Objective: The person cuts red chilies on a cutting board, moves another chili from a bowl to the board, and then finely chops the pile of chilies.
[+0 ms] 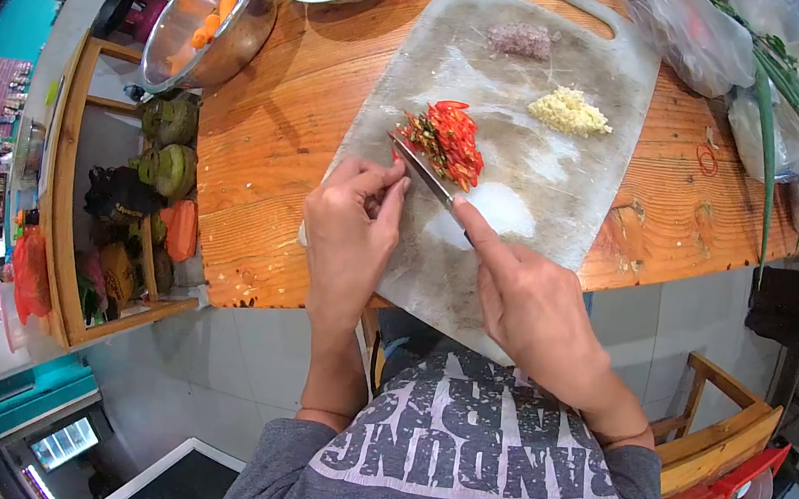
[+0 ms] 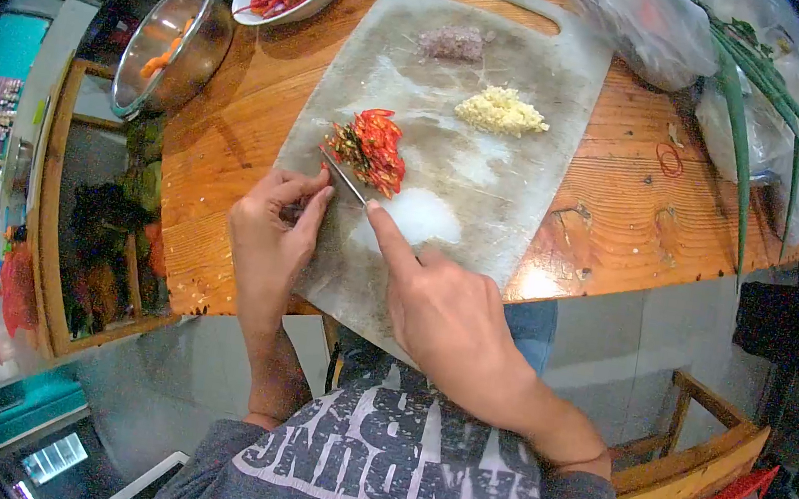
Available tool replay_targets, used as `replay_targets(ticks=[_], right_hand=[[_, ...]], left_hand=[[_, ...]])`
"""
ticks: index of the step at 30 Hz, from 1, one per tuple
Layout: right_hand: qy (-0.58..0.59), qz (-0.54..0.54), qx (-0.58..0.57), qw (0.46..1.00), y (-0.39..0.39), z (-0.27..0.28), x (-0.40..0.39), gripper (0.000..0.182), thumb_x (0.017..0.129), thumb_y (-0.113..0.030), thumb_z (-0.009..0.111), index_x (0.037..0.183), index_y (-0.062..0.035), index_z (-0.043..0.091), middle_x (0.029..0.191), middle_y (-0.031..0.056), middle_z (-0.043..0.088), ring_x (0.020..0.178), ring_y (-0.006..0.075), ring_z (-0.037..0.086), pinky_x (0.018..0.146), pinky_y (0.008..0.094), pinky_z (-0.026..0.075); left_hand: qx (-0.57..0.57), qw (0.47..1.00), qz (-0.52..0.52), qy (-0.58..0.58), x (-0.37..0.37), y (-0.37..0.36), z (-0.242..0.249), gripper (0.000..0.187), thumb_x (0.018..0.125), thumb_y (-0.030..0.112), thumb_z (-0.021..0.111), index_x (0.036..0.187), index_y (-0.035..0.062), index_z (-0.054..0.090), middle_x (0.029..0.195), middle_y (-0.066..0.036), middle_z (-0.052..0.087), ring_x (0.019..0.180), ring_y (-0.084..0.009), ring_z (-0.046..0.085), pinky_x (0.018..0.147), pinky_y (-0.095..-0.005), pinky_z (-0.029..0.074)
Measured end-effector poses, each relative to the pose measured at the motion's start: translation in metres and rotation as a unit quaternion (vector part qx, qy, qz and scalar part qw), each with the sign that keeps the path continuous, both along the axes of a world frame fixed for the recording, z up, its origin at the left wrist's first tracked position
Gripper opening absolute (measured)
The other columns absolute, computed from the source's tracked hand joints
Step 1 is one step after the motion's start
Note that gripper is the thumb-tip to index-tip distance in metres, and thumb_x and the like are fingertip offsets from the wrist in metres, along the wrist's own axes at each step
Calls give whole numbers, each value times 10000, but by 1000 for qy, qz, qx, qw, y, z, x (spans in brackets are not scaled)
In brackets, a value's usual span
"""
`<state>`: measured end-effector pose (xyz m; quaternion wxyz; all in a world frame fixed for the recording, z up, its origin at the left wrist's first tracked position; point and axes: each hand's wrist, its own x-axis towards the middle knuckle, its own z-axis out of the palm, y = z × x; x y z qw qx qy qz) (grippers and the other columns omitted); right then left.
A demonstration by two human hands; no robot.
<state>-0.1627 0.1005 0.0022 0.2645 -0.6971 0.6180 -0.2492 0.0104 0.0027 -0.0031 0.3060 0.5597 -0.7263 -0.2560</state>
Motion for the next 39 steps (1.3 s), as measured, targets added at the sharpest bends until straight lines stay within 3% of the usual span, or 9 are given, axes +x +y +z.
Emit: replay_targets(ticks=[6, 18, 21, 34, 36, 39], right_hand=[[-10, -8, -11, 1000, -3, 7, -2, 675, 911, -72, 623, 1547, -120, 402, 781, 175, 623, 602, 390, 644, 553, 487, 551], [-9, -8, 1, 1000, 3, 7, 2, 701, 905, -57, 638, 1557, -141, 397, 803, 160, 601, 575, 368, 637, 533, 468, 549], [-8, -5, 1, 1000, 4, 5, 2, 694, 906, -58, 638, 1555, -141, 404, 802, 159, 602, 568, 366, 634, 528, 466, 548], [69, -16, 45, 996, -17, 11, 14, 692, 896, 18, 624, 1536, -182, 453, 762, 143, 613, 596, 349, 634, 570, 467, 529], [33, -21, 27, 999, -14, 5, 7, 691, 894, 21, 623, 1535, -175, 455, 761, 149, 622, 614, 346, 642, 577, 462, 526], [-7, -24, 8, 1000, -16, 5, 5, 689, 892, 26, 619, 1532, -168, 458, 767, 158, 634, 639, 342, 651, 587, 454, 524]], left_hand=[[22, 998, 24, 61, -3, -1, -6, 156, 871, 3, 736, 1019, -39, 763, 849, -119, 696, 610, -139, 637, 571, -281, 494], [38, 997, 40, 52, -5, -3, -4, 141, 879, 43, 751, 1003, -18, 779, 848, -81, 720, 689, -99, 636, 638, -255, 499], [17, 997, 32, 74, -4, -3, -7, 158, 858, -16, 737, 1012, -39, 766, 826, -108, 696, 616, -117, 628, 574, -263, 488], [15, 997, 26, 71, -4, -3, -9, 140, 863, 2, 743, 997, -29, 766, 834, -98, 699, 625, -117, 621, 585, -265, 487], [19, 998, 37, 48, -5, -1, -6, 134, 877, 24, 745, 999, -26, 772, 853, -78, 722, 685, -92, 629, 631, -253, 492], [7, 998, 36, 59, -4, -1, -9, 137, 854, -1, 750, 989, -23, 767, 825, -100, 687, 604, -129, 617, 564, -272, 482]])
